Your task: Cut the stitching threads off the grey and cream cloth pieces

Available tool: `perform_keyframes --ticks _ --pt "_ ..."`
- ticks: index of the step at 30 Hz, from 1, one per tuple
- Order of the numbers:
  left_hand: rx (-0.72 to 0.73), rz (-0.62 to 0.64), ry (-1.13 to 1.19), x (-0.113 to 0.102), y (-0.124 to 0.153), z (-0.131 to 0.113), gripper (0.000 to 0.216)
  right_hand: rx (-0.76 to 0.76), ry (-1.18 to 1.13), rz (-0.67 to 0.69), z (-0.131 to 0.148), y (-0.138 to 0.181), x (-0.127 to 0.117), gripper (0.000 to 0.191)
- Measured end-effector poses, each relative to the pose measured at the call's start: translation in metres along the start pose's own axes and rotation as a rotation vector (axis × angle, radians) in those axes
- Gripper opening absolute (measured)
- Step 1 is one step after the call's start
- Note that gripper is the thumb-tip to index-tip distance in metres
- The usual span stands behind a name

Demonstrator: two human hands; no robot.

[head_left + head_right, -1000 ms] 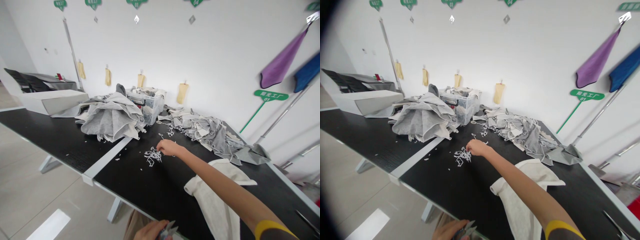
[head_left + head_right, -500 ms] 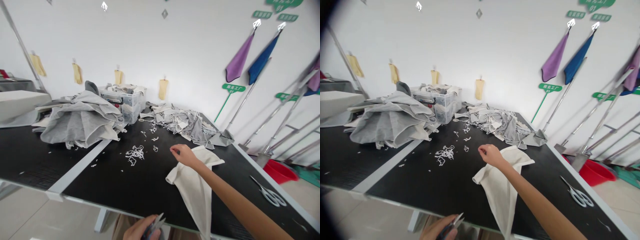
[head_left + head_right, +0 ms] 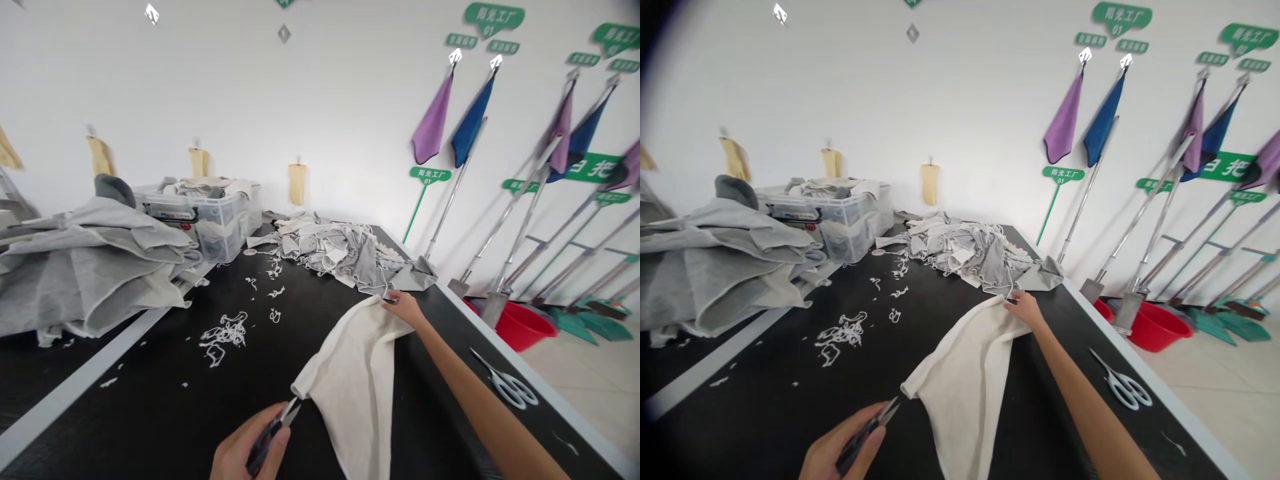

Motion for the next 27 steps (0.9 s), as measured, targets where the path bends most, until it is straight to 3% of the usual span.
perform_keyframes --ticks 4,8,11,17,23,27 --pt "-0.016 0.092 -0.067 0.026 -0.045 -0.010 0.030 -0.064 -0.073 0.053 0.000 -0.011 0.021 0.053" --pt "-0.160 0.176 -0.092 0.068 -0.093 -0.020 0.040 -0.117 -0.152 0.038 0.001 -0.006 0.032 0.035" --pt "-0.202 0.183 -0.078 0.096 -0.125 -0.026 0.046 -0.161 -0.222 0.035 0.001 -0.002 0.034 0.033" --pt "-0.111 0.211 -0.086 0.153 -0.185 -0.035 0.056 -0.234 -0.647 0.126 0.000 -0.001 0.029 0.038" --pt "-0.071 0.245 -0.098 0.217 -0.209 -0.023 0.059 -0.207 -0.853 0.251 0.004 0.008 0.021 0.038" --pt "-0.060 0.243 -0.001 0.245 -0.211 -0.009 0.054 -0.202 -0.924 0.146 0.008 0.014 0.004 0.038"
Point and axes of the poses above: each hand's wrist, its own y-axis away from the middle knuckle, its own x-axis out of the palm, z = x × y, the point moved 6 cm from there along -y, towards the middle knuckle, and after that the axes turned 6 degrees about x, right-handed, at the moved point
